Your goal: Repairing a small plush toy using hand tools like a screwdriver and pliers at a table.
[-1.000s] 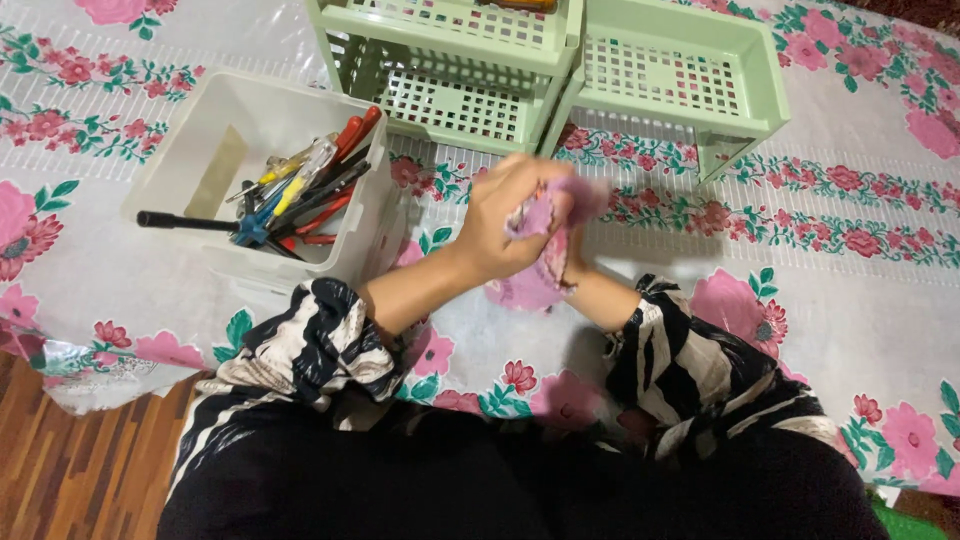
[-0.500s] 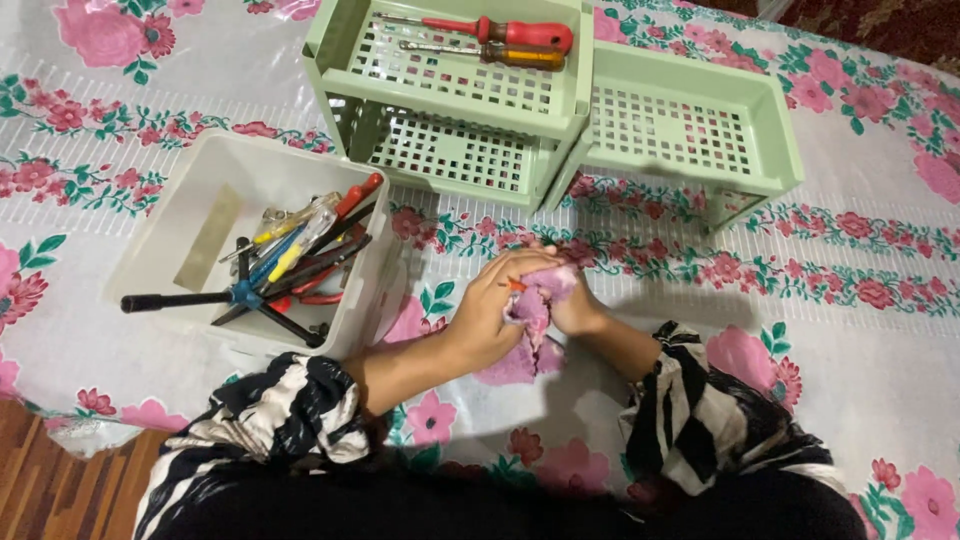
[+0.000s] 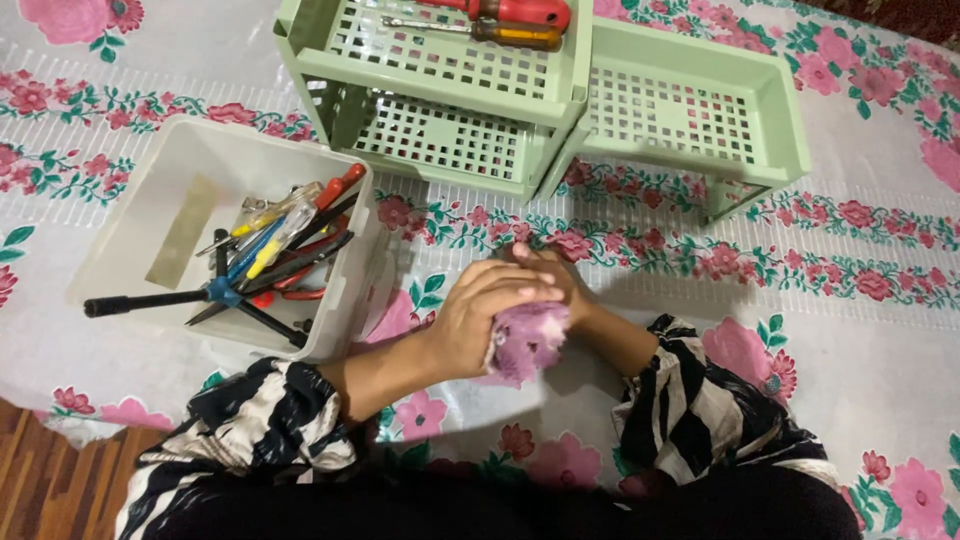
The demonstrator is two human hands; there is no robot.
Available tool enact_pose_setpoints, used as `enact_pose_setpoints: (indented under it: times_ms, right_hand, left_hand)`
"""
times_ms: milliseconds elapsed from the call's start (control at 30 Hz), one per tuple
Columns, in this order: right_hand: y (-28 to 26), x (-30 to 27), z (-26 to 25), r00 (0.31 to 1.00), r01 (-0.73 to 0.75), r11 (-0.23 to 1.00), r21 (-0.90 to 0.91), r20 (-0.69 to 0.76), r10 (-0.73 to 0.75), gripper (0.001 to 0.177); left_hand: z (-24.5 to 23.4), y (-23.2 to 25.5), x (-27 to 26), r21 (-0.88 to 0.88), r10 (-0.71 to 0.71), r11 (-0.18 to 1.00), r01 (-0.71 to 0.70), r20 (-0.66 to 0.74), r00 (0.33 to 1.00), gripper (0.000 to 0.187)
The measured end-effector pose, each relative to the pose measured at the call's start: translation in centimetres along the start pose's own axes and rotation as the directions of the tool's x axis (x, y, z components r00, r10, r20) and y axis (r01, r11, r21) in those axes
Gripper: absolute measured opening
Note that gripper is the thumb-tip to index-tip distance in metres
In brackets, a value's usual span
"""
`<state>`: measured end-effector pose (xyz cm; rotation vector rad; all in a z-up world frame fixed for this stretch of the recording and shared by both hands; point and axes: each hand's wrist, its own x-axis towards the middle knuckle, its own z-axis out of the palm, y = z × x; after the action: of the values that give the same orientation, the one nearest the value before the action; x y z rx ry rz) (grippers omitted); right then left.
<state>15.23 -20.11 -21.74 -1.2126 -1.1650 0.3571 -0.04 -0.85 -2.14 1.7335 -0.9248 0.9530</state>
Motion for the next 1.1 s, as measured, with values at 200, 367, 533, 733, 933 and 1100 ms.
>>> enact_pose_setpoints:
  times_ms: [200, 367, 533, 733, 933, 1100]
  right_hand:
    - [-3.0, 2.0, 0.5, 0.999, -0.049, 0.998, 0.042, -0.006, 0.049, 0.029]
    - [-10.2, 4.1, 2.2, 0.958, -0.273, 0.916, -0.293, -0.165, 0.233, 0.035]
    - [-12.5, 6.1, 3.5, 0.985, -0.088, 0.927, -0.366, -0.169, 0.027, 0.036]
    - [-11.2, 5.2, 3.2, 0.930, -0.328, 0.938, -0.112, -0.215, 0.300, 0.025]
    - [-8.8, 4.5, 2.4, 0.948, -0.267, 0.955, 0.131, -0.145, 0.285, 0.045]
    - [-11.1, 5.4, 3.0, 0.975, -0.205, 0.935, -0.290, -0.148, 0.168, 0.025]
  left_hand:
    - [-0.2, 0.2, 1.2, 0.181, -0.281, 0.951, 0.252, 0.155, 0.947, 0.072]
    - [-1.6, 2.0, 3.7, 0.248, -0.323, 0.916, 0.317, -0.017, 0.946, 0.076]
    - [-1.3, 1.5, 2.6, 0.204, -0.537, 0.828, 0.522, 0.027, 0.843, 0.070]
    - [-1.2, 1.3, 2.3, 0.071, -0.377, 0.921, 0.383, -0.076, 0.923, 0.037]
    - [-1.4, 0.8, 1.4, 0.083, -0.299, 0.946, 0.312, -0.135, 0.945, 0.035]
    - [-1.2, 0.3, 1.5, 0.056, -0.391, 0.919, 0.391, -0.017, 0.920, 0.040]
